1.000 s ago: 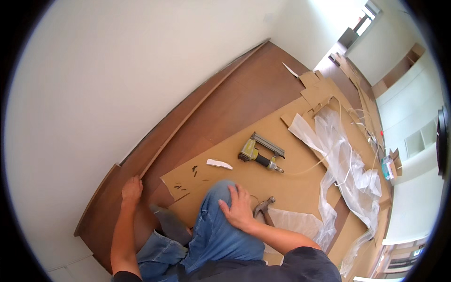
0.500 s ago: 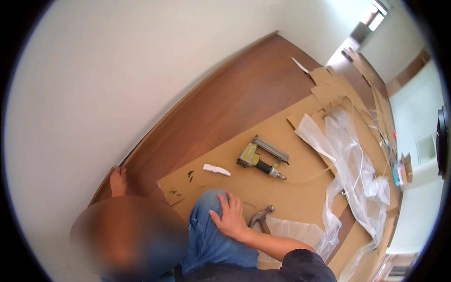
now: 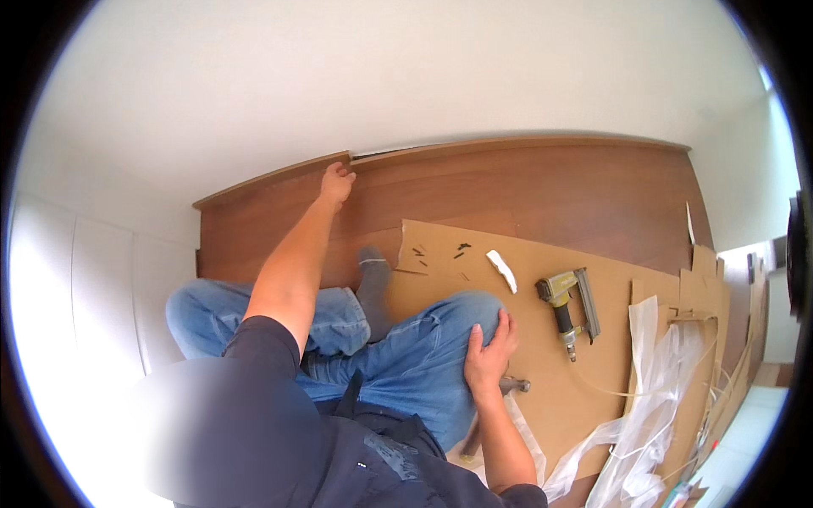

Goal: The person installs a skirting board along the base of a wall by positioning the board, applying adhesive tape, and using a hammer with a wood block to secure it into place.

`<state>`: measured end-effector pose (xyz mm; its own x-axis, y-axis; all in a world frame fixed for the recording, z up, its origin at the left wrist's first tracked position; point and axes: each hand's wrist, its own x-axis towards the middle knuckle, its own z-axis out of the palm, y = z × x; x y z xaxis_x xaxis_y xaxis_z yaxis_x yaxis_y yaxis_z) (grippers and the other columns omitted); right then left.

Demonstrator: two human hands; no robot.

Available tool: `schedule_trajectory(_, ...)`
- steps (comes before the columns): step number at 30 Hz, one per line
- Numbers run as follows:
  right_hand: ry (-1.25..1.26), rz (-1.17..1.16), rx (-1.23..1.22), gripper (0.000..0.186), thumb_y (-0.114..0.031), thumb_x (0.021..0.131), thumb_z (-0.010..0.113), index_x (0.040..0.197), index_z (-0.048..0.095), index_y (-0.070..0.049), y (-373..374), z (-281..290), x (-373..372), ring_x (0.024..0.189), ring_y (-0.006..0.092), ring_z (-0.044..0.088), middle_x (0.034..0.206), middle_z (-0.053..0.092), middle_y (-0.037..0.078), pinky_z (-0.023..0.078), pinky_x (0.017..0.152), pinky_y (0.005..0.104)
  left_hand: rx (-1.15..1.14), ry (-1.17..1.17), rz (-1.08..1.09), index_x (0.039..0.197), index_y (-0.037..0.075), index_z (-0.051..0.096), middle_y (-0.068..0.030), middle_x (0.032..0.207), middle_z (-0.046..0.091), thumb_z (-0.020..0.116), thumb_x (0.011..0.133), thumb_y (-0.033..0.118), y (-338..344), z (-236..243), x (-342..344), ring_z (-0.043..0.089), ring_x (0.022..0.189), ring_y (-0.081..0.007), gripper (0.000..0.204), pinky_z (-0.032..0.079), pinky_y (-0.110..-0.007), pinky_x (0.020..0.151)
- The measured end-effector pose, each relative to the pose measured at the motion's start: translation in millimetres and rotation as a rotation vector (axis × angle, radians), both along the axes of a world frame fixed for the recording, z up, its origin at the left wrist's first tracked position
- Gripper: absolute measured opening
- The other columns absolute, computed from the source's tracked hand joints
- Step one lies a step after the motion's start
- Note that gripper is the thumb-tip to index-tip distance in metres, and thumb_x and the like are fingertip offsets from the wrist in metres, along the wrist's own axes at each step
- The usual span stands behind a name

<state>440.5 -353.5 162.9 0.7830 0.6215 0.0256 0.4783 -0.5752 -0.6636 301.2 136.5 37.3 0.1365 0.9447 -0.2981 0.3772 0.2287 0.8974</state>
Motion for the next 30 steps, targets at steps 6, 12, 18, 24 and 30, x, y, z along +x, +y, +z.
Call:
schedule_trajectory(6,0.155,-0.018,0.187,0.054,-0.030,0.100,0.063,0.142,0.050,0.001,-18,-11,16,0.130,0.0429,0.048,0.145,0.048,0.027,0.039,0.111,0.0501,0.050,0.036,-0.142,0.142,0.003,0.056,-0.0111,0.123,0.069,0.073,0.093,0.013,-11,22,-61,0.067,0.111,-0.0230,0.053,0.054,-0.037,0.095)
schedule_trajectory(12,-0.104,-0.132,0.027,0.048,-0.025,0.098,0.067,0.135,0.055,0.002,-126,-42,42,0.122,0.0410,0.055,0.134,0.055,0.025,0.045,0.104,0.0479,-0.158,-0.105,-0.195,0.136,0.004,0.060,-0.0045,0.113,0.069,0.070,0.098,0.018,-40,96,-124,0.067,0.097,-0.0133,0.042,0.054,-0.028,0.081)
schedule_trajectory(18,-0.203,-0.131,-0.322,0.050,-0.026,0.094,0.073,0.130,0.055,0.002,-245,-67,-45,0.114,0.0457,0.056,0.123,0.058,0.027,0.047,0.099,0.0516,0.000,-0.135,-0.253,0.140,0.003,0.058,-0.0047,0.115,0.068,0.067,0.101,0.022,-66,201,-105,0.065,0.103,-0.0123,0.044,0.053,-0.026,0.083)
schedule_trajectory(24,0.017,-0.149,-0.450,0.039,-0.027,0.098,0.066,0.117,0.057,0.005,-245,-86,-70,0.106,0.0485,0.058,0.110,0.061,0.031,0.047,0.093,0.0534,0.069,-0.077,-0.590,0.143,0.002,0.056,-0.0060,0.124,0.066,0.064,0.103,0.026,-125,267,-49,0.063,0.113,-0.0160,0.048,0.051,-0.032,0.099)
schedule_trajectory(30,-0.164,-0.147,-0.363,0.039,-0.023,0.094,0.067,0.122,0.056,0.002,-328,-96,-30,0.105,0.0473,0.057,0.110,0.059,0.027,0.047,0.090,0.0533,0.313,-0.152,-0.747,0.128,0.005,0.067,-0.0062,0.111,0.070,0.064,0.099,0.030,-162,340,19,0.066,0.104,-0.0144,0.038,0.052,-0.031,0.091)
